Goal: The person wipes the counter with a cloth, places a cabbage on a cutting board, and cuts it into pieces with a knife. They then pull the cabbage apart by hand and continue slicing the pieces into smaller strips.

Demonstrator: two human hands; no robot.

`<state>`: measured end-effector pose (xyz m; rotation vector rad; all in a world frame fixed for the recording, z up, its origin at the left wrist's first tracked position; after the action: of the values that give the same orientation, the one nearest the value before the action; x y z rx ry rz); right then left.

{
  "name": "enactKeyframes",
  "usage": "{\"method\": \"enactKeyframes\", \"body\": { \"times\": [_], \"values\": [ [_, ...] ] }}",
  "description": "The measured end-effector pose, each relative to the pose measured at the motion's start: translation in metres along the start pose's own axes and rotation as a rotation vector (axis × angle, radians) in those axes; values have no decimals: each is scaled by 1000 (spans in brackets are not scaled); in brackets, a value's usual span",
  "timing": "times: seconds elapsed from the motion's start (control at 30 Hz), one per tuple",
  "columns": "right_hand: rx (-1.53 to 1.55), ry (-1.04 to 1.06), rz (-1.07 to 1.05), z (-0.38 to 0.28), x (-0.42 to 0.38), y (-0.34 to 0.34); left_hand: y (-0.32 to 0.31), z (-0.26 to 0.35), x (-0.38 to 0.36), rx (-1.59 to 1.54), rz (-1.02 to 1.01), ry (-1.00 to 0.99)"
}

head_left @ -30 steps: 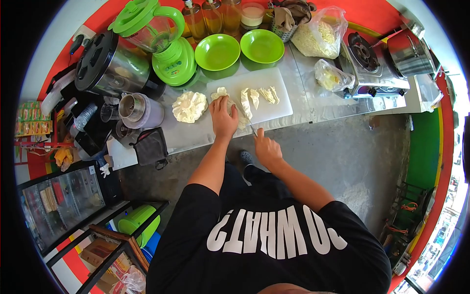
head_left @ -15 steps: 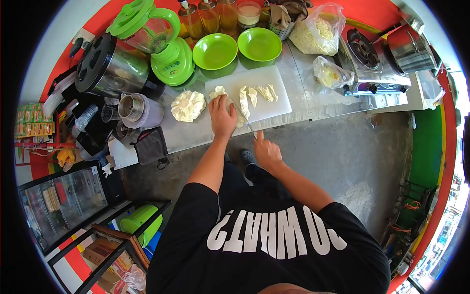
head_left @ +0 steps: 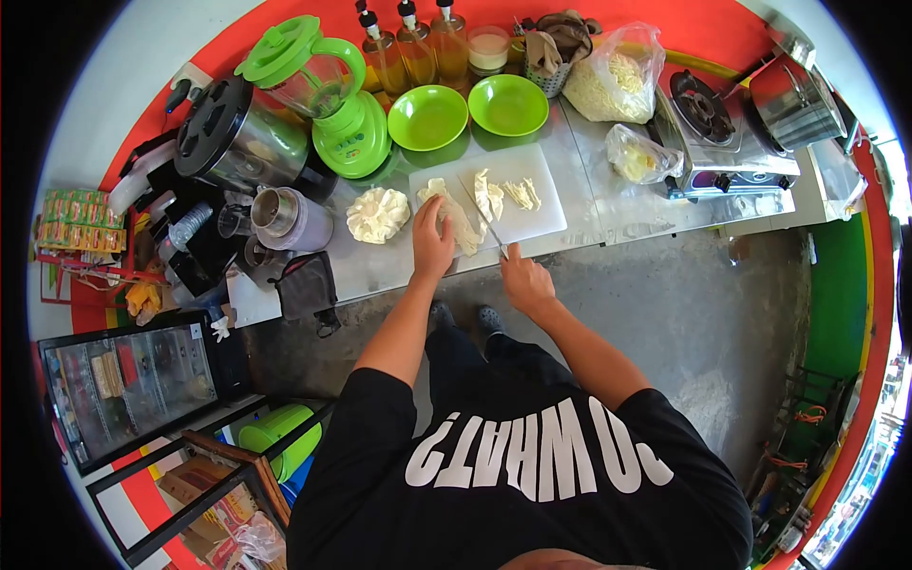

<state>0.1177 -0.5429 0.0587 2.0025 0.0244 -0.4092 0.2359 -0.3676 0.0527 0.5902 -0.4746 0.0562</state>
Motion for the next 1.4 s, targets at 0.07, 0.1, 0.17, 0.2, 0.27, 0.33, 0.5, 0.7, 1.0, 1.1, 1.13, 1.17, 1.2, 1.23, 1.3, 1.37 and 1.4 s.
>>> {"method": "enactKeyframes", "body": {
  "times": [0.07, 0.1, 0.17, 0.2, 0.27, 0.33, 0.5, 0.7, 1.0, 1.1, 1.13, 1.17, 1.2, 1.23, 1.3, 1.37, 1.4],
  "values": [
    [50, 38, 48, -6, -1, 10, 10, 1, -7, -57, 18, 3],
    [52, 47, 50, -9, 1, 11, 15, 1, -12, 1, 43, 15],
    [46, 73, 74, -16, 2, 12, 19, -2, -16, 66, 72, 30],
    [47, 80, 72, -19, 3, 9, 16, 1, -16, 82, 36, 13],
    [109, 71, 106, -25, 5, 5, 12, 5, -15, 102, 4, 2],
    [111, 82, 94, -30, 6, 0, 6, 10, -10, 168, -43, 14],
    [96, 90, 60, -39, 4, -10, -5, 3, -8, 178, -99, 113],
    [79, 100, 30, -42, 7, -17, -4, -2, -12, 179, -85, 119],
    [66, 34, -33, -46, 4, -18, -3, 1, -7, 237, -138, 154],
    [52, 4, -28, -45, 5, -20, -7, -3, -9, 282, -129, 41],
    [53, -12, -42, -47, 9, -22, -9, -2, -6, 312, -160, -8],
    [53, -29, -58, -48, 12, -24, -11, -1, -6, 341, -192, -55],
    [52, -37, -63, -50, 13, -26, -11, -3, -6, 337, -200, -52],
    [51, -53, -59, -51, 17, -26, -13, -4, -6, 358, -241, -60],
    [46, -67, -51, -55, 30, -25, -15, -4, -3, 377, -277, -69],
    [11, -8, -24, -63, 41, -23, -12, 0, -4, 393, -260, -96],
    [12, -9, -27, -61, 42, -27, -10, 3, -5, 394, -263, -94]
  ]
}}
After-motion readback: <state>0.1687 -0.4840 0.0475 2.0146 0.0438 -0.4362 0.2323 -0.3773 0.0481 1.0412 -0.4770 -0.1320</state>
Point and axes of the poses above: each hand's wrist, its own x-axis towards the middle knuckle, its own y-axis out of the back of the hand, z = x × y, the point moved 7 cm from there along x, towards the middle knuckle, and after that the axes turned 5 degrees about z, right-handed, at the moved point
